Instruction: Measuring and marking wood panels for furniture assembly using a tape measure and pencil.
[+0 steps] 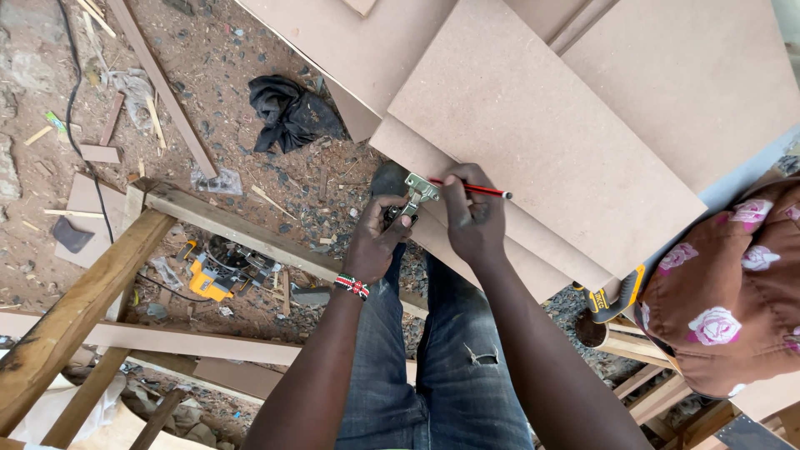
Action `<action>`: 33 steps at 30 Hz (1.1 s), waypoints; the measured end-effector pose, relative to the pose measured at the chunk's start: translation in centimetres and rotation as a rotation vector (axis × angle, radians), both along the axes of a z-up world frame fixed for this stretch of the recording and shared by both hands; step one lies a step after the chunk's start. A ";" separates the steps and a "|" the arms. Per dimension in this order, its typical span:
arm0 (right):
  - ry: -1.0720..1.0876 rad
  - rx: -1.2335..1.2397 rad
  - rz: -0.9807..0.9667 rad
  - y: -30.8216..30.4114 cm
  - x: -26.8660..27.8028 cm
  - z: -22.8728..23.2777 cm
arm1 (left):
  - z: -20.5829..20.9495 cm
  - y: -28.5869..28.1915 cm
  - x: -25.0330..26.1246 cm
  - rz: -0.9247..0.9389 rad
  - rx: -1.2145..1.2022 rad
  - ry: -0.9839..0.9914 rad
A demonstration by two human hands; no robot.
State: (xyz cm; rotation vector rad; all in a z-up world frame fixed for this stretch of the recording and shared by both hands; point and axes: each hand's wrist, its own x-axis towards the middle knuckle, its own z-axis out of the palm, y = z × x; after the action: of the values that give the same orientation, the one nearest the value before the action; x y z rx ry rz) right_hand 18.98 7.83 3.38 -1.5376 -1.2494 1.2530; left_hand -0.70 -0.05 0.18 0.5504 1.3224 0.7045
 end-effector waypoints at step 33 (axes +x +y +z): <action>-0.001 -0.117 -0.689 -16.4 28.2 0.7 | -3.0 -9.7 28.7 -0.257 -0.108 -0.119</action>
State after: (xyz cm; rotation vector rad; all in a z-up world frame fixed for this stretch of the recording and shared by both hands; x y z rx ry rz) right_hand 47.21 -8.61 4.07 -1.8320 -0.5559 0.8707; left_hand 28.02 -9.73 -2.78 0.5707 1.1469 0.4448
